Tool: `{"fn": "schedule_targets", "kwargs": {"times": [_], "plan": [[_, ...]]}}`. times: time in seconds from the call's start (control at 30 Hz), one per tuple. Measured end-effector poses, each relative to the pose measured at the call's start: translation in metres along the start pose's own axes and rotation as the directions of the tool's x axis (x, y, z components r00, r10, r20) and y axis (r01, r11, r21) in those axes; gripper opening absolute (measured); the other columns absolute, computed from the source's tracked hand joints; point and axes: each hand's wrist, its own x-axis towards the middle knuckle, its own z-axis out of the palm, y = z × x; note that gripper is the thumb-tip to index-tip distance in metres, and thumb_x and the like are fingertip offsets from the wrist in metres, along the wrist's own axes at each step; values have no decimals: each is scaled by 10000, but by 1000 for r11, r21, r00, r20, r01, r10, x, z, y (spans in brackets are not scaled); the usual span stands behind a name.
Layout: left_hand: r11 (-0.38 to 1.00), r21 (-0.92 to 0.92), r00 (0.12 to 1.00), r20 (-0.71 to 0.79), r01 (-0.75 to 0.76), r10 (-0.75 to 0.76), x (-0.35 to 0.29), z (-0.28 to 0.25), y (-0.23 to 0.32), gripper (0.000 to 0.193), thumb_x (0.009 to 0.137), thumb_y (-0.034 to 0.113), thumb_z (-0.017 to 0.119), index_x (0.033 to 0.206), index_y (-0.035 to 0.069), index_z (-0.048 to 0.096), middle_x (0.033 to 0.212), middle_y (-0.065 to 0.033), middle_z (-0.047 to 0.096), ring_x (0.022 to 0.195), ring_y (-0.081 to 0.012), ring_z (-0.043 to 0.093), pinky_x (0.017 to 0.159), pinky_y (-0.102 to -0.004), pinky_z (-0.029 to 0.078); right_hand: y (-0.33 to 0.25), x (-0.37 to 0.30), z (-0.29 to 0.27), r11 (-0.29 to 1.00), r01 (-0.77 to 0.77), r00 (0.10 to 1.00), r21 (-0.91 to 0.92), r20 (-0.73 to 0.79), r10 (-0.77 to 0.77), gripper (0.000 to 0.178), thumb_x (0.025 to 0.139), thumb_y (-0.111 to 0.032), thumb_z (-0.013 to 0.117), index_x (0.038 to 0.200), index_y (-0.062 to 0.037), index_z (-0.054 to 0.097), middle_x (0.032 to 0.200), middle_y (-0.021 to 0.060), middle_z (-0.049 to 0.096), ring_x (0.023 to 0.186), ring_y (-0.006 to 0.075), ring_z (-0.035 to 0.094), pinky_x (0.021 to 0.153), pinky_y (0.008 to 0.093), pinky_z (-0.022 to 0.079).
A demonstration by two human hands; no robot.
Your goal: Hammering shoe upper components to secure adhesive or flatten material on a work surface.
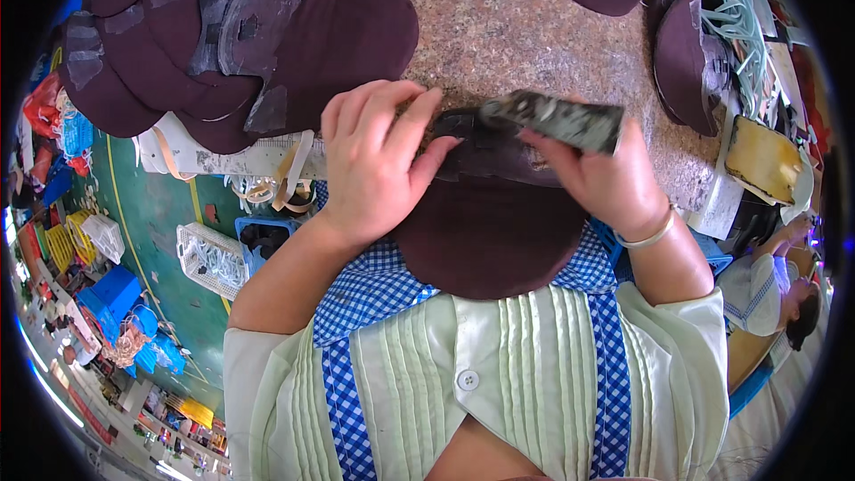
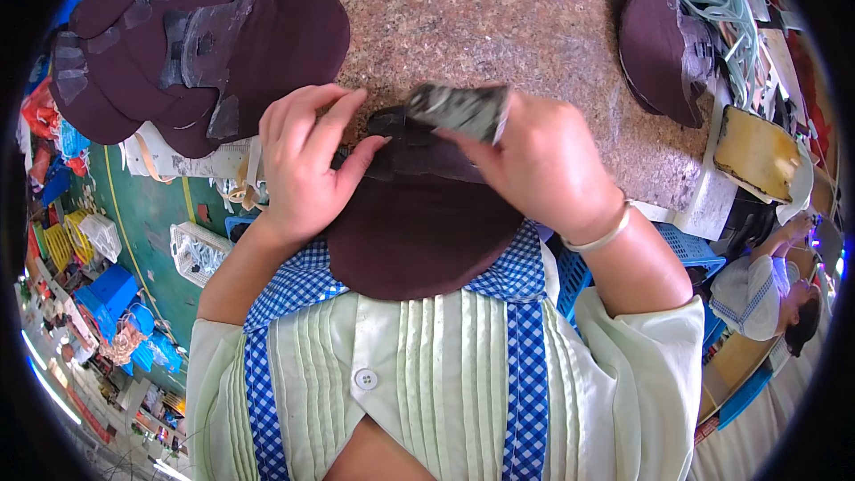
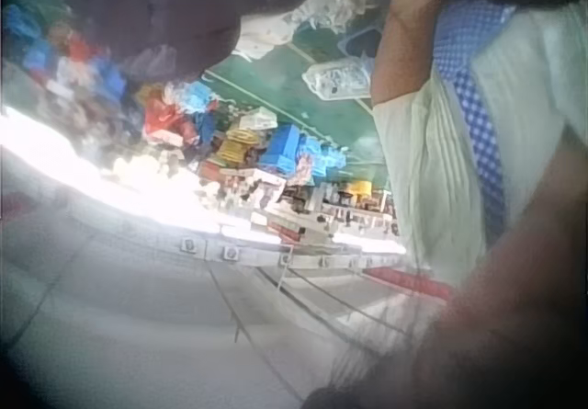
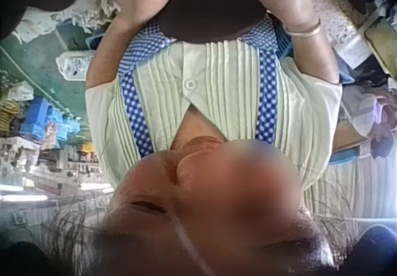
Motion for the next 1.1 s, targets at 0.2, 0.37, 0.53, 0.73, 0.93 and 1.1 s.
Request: {"fn": "schedule_targets", "kwargs": {"times": [0.2, 0.37, 0.53, 0.73, 0.93, 1.1], "plan": [[997, 5, 990, 119, -79, 78, 12, 9, 15, 341, 735, 140, 819, 1024, 44, 666, 1079, -80, 629, 993, -281, 606, 844, -398, 470, 2, -14, -10, 974, -221, 939, 46, -258, 226, 214, 829, -126, 783, 1019, -53, 718, 728, 126, 674, 578, 299, 634, 552, 364, 500], [678, -681, 936, 349, 278, -33, 18, 1, 24, 313, 743, 46, 845, 909, 61, 579, 944, -55, 667, 824, -167, 629, 683, -297, 501, -15, -23, 5, 798, -375, 916, 472, 57, 397, 360, 740, -39, 841, 1057, -19, 671, 795, 13, 652, 655, 94, 584, 591, 253, 469], [974, -228, 980, -188, 16, -61, 51, -48, -28, 461, 755, 116, 857, 1146, 23, 632, 1108, -103, 681, 1021, -209, 645, 912, -360, 500, 34, -49, -56, 839, -341, 714, 423, -464, 524, 273, 737, 24, 840, 946, -23, 671, 907, 38, 680, 789, 110, 635, 708, 265, 520], [709, 341, 786, -314, 617, -533, 29, -52, -122, 586, 758, 381, 845, 1163, 35, 601, 913, -78, 638, 915, -288, 642, 850, -443, 505, 160, -86, -132, 716, -454, 383, 531, -609, 694, 201, 867, -31, 770, 1008, 10, 632, 867, 40, 641, 640, 65, 532, 562, 209, 412], [720, 359, 780, -473, 595, -409, 22, -46, -122, 605, 694, 365, 894, 1144, 75, 612, 873, -101, 625, 937, -334, 631, 887, -460, 494, 113, -67, -78, 706, -255, 429, 661, -577, 695, 134, 902, -38, 732, 981, -11, 627, 811, 33, 626, 549, 49, 457, 493, 195, 349], [717, 120, 726, -172, 686, -666, 29, -74, -117, 537, 730, 258, 888, 1112, -18, 632, 1041, -159, 711, 893, -308, 703, 817, -394, 549, 42, -21, -41, 599, -249, 768, 761, -221, 601, 225, 864, -49, 771, 1023, -15, 615, 868, 31, 658, 588, 42, 505, 519, 185, 398]]}}
